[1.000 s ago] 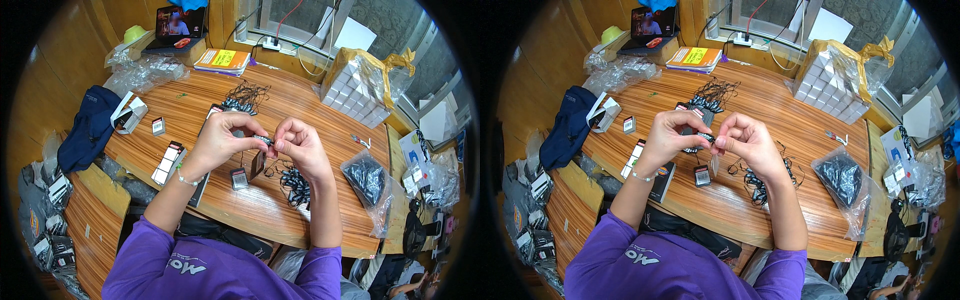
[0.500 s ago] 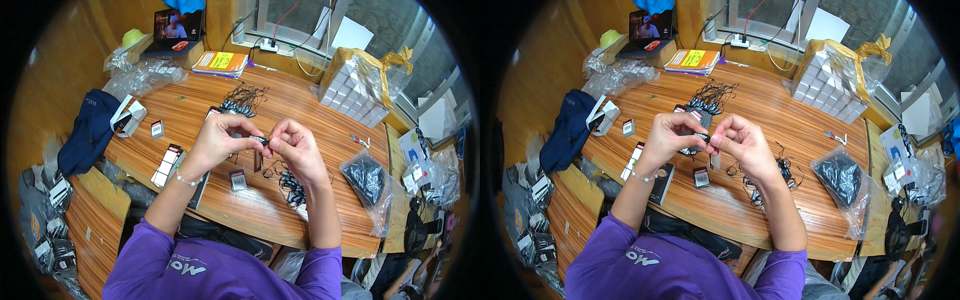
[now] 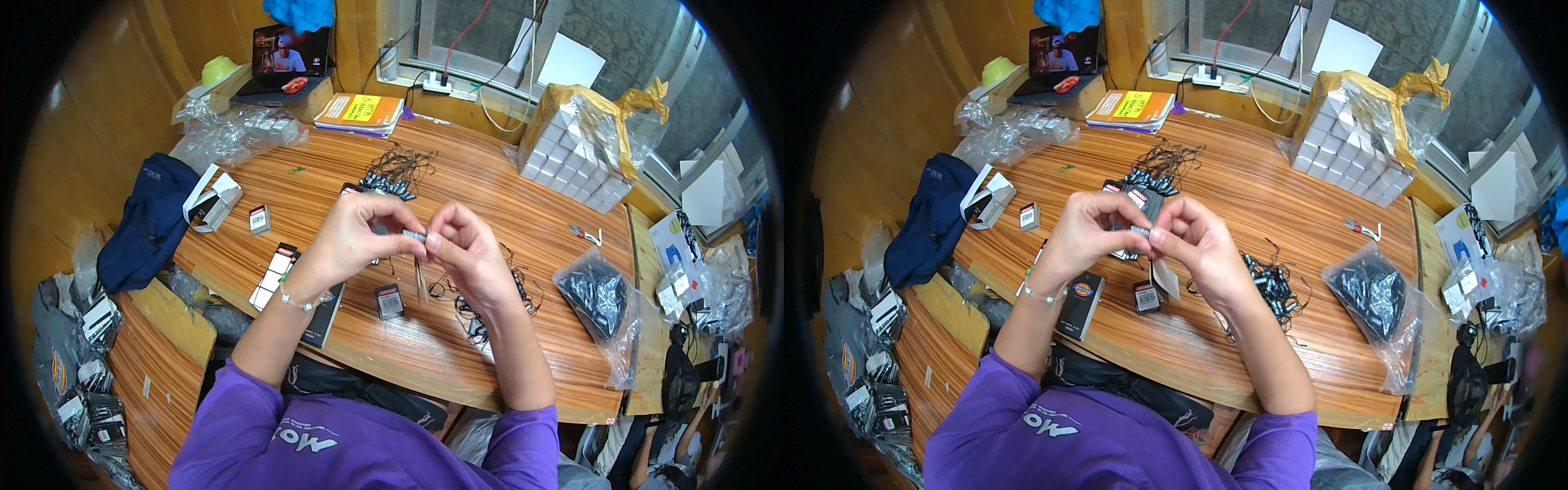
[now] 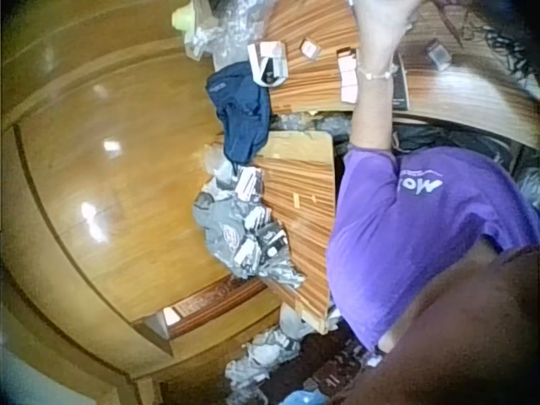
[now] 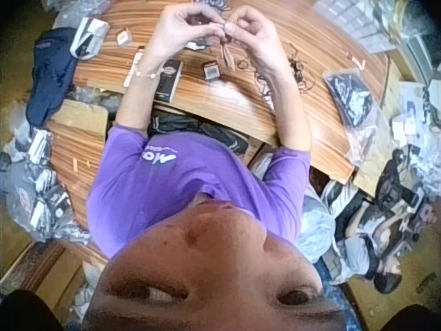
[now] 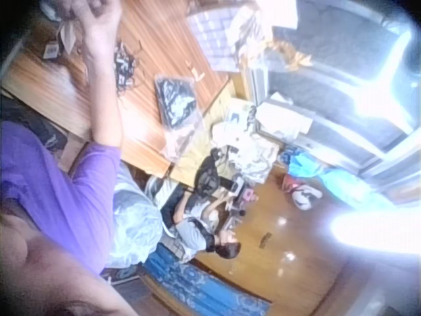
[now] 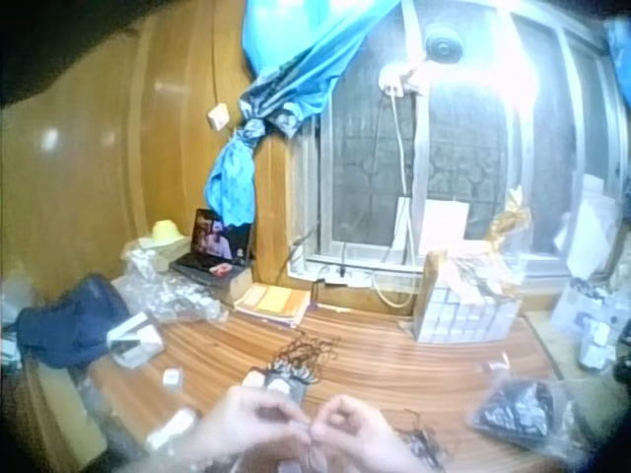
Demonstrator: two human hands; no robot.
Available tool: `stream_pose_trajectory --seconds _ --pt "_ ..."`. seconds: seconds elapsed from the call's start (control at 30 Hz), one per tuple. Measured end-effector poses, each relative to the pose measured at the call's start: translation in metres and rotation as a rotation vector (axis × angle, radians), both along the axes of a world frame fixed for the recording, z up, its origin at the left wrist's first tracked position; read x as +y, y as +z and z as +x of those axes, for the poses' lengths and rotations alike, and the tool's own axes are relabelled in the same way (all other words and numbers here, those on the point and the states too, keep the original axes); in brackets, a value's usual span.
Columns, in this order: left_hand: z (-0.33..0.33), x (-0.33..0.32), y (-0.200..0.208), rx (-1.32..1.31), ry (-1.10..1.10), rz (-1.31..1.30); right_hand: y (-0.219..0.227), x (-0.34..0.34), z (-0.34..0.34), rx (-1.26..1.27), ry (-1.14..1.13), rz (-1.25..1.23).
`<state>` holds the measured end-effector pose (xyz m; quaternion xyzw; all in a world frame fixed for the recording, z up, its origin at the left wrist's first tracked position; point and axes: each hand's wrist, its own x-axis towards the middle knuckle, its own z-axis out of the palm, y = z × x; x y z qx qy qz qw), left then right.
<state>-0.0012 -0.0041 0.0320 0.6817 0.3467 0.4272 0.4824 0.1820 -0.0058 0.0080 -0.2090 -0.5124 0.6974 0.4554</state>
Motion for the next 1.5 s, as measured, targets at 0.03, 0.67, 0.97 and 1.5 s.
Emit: stream_pose_trajectory --seconds 0.03,0.67,0.97,1.5 --pt "0.000 0.003 -0.002 0.052 0.048 0.032 -0.003 0.001 -0.004 -0.037 -0.045 0.021" --pt "0.015 -0.035 -0.050 -0.115 0.128 -0.020 -0.025 0.003 -0.018 0.269 -0.136 -0.204" --pt "0.009 -0.034 -0.075 0.134 0.220 0.214 -0.026 0.000 -0.034 0.226 -0.287 -0.240" --pt "-0.093 0.096 -0.086 0.137 0.114 -0.223 0.015 0.198 -0.055 -0.236 -0.364 0.025"
